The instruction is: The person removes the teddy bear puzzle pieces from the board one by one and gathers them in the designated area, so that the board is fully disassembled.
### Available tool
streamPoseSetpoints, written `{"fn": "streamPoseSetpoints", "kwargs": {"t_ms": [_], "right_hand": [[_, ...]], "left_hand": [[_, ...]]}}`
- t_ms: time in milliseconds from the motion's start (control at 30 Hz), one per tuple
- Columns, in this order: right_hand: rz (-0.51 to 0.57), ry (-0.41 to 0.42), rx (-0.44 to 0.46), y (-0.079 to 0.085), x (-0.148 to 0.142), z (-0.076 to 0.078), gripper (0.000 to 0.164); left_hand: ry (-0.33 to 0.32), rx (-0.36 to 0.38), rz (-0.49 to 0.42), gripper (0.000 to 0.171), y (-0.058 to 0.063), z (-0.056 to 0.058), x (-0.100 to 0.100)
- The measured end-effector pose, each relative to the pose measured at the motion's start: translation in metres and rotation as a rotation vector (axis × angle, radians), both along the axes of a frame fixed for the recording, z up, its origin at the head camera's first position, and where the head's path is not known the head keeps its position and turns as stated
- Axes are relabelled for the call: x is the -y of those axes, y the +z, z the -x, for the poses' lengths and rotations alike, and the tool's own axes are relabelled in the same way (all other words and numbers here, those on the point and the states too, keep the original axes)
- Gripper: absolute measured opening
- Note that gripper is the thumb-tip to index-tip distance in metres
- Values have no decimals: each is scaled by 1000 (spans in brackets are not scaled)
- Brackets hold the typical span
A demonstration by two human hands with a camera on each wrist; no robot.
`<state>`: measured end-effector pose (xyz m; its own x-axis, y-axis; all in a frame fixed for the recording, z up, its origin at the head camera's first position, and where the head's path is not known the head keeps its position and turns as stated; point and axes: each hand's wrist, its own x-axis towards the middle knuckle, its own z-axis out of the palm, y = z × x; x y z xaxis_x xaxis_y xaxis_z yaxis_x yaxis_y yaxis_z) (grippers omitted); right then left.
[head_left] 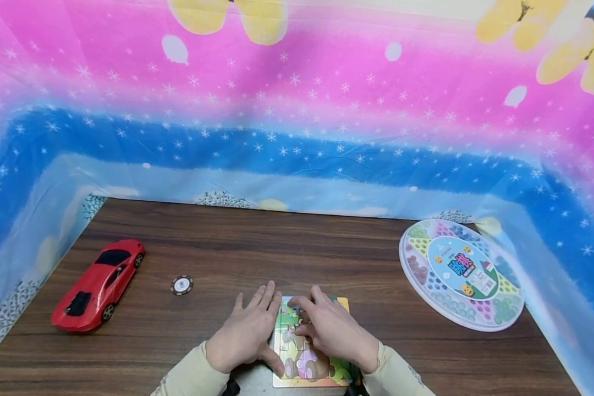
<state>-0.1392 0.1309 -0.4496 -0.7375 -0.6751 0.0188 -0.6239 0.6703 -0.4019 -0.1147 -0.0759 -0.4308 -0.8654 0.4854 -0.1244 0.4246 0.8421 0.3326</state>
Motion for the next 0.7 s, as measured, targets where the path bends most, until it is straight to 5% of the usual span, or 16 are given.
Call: {"fn": "streamPoseSetpoints", "kwargs": {"t_ms": [700], "right_hand": [[6,-31,30,-2,2,-1,40]], "left_hand": [[2,3,5,134,1,0,0]]}}
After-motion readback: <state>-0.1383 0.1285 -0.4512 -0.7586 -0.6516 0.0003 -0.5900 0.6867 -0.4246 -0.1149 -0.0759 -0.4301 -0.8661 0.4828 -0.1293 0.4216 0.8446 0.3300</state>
